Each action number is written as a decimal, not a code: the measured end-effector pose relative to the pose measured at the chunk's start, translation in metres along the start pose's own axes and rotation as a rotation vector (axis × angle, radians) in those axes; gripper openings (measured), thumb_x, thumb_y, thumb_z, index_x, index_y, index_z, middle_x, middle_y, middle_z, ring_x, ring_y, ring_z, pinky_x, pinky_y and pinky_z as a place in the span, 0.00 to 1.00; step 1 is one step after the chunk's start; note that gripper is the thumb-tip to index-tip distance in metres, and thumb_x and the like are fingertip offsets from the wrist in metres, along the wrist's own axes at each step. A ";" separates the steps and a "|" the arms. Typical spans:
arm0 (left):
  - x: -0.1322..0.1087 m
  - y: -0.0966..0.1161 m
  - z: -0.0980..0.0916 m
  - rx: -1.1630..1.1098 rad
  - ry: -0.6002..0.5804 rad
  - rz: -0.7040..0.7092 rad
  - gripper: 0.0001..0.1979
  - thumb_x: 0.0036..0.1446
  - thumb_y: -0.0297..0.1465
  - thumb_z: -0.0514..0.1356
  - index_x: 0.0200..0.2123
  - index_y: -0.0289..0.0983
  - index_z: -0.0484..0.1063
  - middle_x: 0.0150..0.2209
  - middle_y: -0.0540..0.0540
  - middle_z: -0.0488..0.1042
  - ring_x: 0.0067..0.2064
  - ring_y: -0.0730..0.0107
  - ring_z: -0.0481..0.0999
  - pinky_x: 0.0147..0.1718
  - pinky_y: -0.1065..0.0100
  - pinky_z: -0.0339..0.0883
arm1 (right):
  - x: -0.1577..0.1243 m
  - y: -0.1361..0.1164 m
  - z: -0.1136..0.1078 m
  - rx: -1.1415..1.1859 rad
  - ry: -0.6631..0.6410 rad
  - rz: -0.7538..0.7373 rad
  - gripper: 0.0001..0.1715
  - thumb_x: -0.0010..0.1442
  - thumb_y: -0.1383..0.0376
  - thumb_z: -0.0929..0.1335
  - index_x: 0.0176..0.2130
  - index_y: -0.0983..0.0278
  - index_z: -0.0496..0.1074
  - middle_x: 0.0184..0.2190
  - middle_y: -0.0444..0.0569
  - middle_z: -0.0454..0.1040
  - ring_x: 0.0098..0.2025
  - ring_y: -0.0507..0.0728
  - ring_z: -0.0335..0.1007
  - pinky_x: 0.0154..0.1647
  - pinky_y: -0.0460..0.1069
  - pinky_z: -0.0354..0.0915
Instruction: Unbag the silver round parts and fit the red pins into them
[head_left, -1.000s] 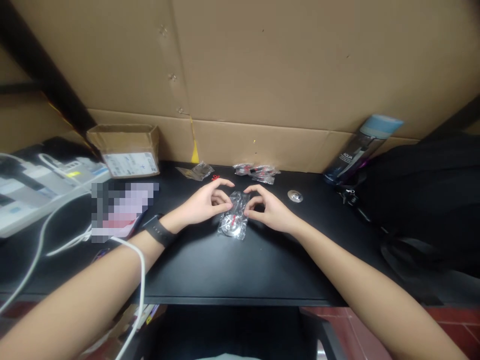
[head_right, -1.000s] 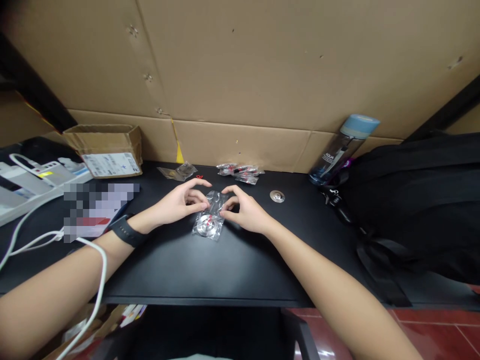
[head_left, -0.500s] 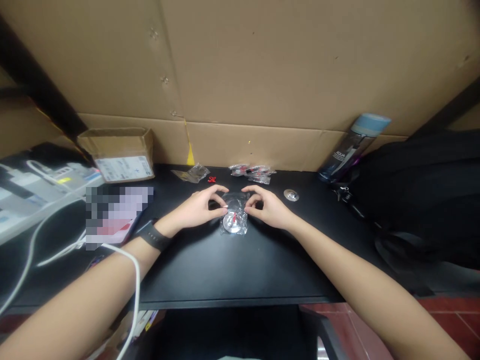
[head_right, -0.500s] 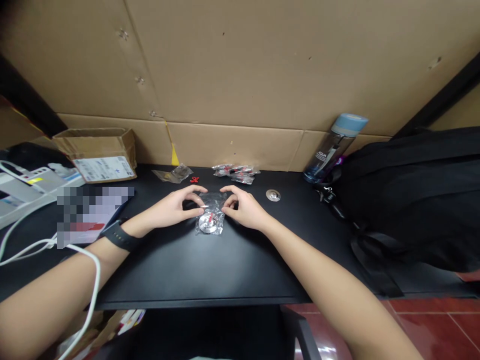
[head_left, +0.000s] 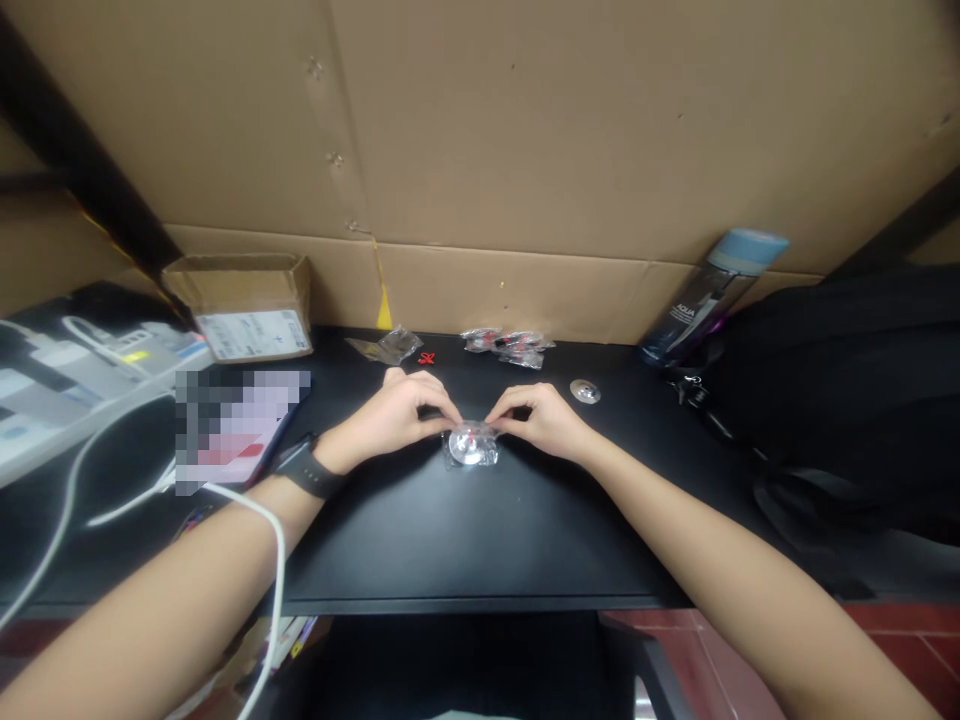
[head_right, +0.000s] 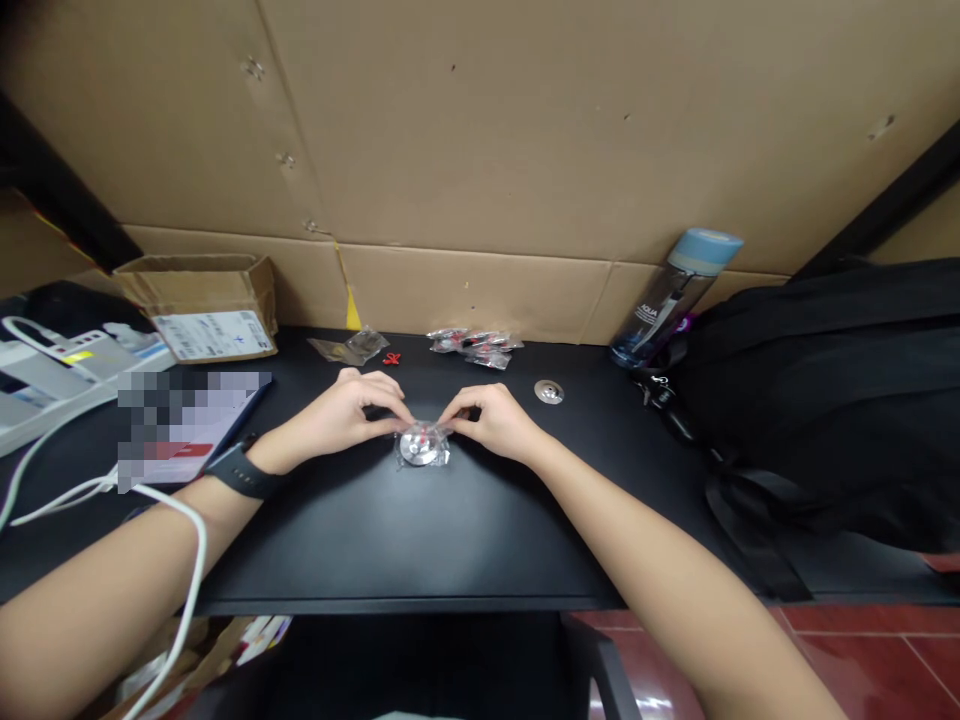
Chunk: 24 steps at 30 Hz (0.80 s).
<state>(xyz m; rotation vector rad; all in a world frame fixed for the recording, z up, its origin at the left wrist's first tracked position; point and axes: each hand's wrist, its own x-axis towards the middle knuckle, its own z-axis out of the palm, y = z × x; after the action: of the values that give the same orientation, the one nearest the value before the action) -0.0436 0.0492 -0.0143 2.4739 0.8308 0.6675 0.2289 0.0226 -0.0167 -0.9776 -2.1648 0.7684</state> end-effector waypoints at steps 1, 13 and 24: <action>0.000 0.000 -0.001 0.006 -0.020 0.020 0.06 0.61 0.40 0.68 0.38 0.48 0.85 0.37 0.48 0.83 0.48 0.60 0.77 0.54 0.60 0.57 | 0.000 0.000 -0.001 -0.009 -0.014 -0.036 0.04 0.62 0.65 0.74 0.36 0.59 0.84 0.34 0.46 0.83 0.36 0.56 0.78 0.43 0.52 0.71; -0.004 0.014 -0.014 0.075 -0.254 0.231 0.24 0.62 0.19 0.59 0.45 0.55 0.84 0.52 0.51 0.79 0.53 0.64 0.75 0.56 0.62 0.58 | 0.000 0.006 -0.001 -0.219 -0.163 -0.259 0.14 0.64 0.71 0.71 0.43 0.55 0.85 0.37 0.49 0.81 0.38 0.57 0.75 0.43 0.52 0.69; -0.005 0.041 -0.008 0.037 -0.226 0.142 0.11 0.67 0.37 0.62 0.39 0.43 0.86 0.46 0.45 0.82 0.43 0.65 0.81 0.47 0.68 0.70 | -0.005 -0.011 -0.005 -0.267 -0.222 -0.214 0.07 0.63 0.61 0.74 0.40 0.58 0.85 0.44 0.52 0.81 0.44 0.59 0.77 0.50 0.55 0.70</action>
<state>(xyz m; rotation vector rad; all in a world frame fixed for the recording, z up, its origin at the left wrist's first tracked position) -0.0342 0.0185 0.0123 2.5987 0.5918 0.4112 0.2304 0.0141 -0.0075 -0.7998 -2.5655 0.5144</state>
